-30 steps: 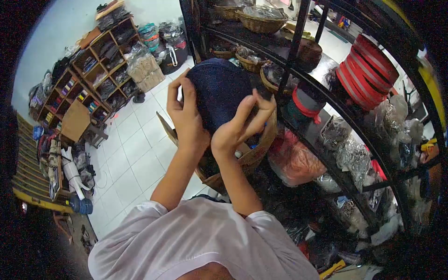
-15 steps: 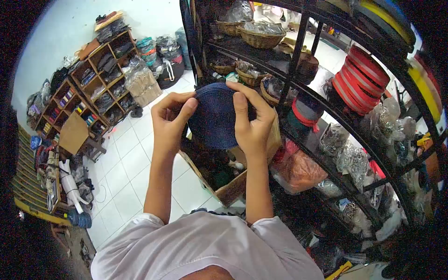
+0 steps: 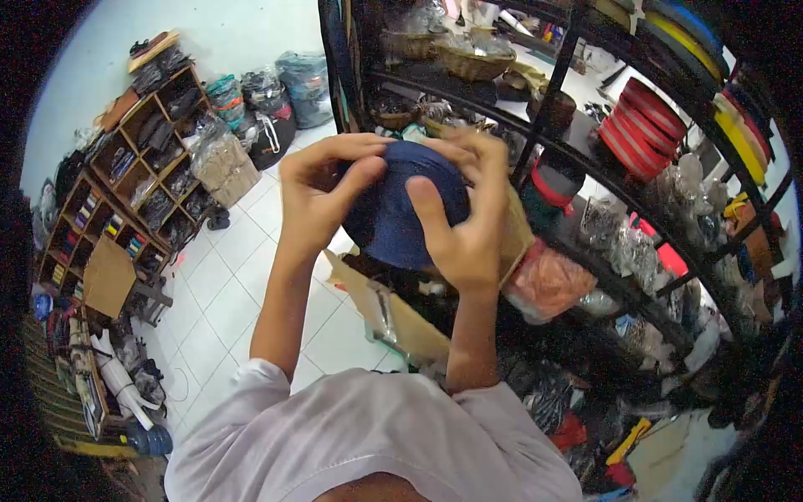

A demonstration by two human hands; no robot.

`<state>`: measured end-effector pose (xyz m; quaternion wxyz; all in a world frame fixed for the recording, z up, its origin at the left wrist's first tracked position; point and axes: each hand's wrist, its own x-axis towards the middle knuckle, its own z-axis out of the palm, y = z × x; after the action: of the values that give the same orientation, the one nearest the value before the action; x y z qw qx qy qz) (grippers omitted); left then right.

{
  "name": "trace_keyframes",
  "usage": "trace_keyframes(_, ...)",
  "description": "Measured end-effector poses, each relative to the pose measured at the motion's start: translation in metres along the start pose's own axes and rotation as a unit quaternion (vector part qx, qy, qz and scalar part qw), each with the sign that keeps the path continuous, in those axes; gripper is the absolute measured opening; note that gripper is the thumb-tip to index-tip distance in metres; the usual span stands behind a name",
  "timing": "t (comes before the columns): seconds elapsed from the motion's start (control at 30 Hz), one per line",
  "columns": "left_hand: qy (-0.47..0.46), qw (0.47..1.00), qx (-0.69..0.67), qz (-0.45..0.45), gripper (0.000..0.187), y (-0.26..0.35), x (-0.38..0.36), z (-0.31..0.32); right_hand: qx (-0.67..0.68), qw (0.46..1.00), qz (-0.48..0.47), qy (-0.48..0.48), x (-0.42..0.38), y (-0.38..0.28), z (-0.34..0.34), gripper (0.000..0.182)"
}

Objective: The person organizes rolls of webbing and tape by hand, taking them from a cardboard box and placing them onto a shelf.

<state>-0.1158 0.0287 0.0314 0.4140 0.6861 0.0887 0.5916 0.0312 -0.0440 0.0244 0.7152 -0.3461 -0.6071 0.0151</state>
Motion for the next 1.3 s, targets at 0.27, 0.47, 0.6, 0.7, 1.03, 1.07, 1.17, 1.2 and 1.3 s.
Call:
trace_keyframes(0.27, 0.116, 0.99, 0.024, -0.073, 0.03, -0.007, -0.028, -0.012, -0.023, 0.99, 0.112, 0.08, -0.013, -0.002, 0.035, 0.024)
trace_keyframes(0.47, 0.063, 0.996, 0.02, -0.051, 0.033, -0.024, -0.028, -0.034, -0.203, 0.968, -0.008, 0.148, -0.03, -0.009, 0.038, 0.023)
trace_keyframes(0.6, -0.155, 0.984, 0.084, 0.022, 0.035, -0.005, -0.002, -0.061, -0.223, 0.967, -0.087, 0.091, -0.03, -0.004, 0.003, 0.024)
trace_keyframes(0.7, -0.136, 0.986, 0.091, 0.004, 0.035, -0.001, 0.001, -0.051, -0.204, 0.969, -0.057, 0.126, -0.03, -0.004, -0.009, 0.026)
trace_keyframes(1.03, -0.055, 0.981, 0.186, 0.019, 0.038, -0.014, -0.012, 0.067, -0.263, 0.941, -0.023, 0.213, -0.006, 0.012, -0.084, 0.032)
trace_keyframes(1.07, -0.055, 0.983, 0.176, 0.001, 0.039, -0.017, -0.013, 0.081, -0.275, 0.931, -0.037, 0.239, -0.002, 0.014, -0.092, 0.033)
trace_keyframes(1.17, -0.01, 0.999, 0.014, 0.047, 0.032, -0.044, -0.006, 0.117, -0.261, 0.924, -0.025, 0.278, -0.002, 0.023, -0.12, 0.035)
trace_keyframes(1.2, -0.01, 0.988, -0.152, -0.021, 0.025, -0.047, -0.004, 0.129, -0.246, 0.925, -0.007, 0.288, -0.004, 0.025, -0.129, 0.036)
trace_keyframes(1.3, 0.016, 0.978, -0.202, -0.043, 0.018, -0.05, -0.002, 0.172, -0.18, 0.916, 0.011, 0.359, -0.001, 0.026, -0.134, 0.039)
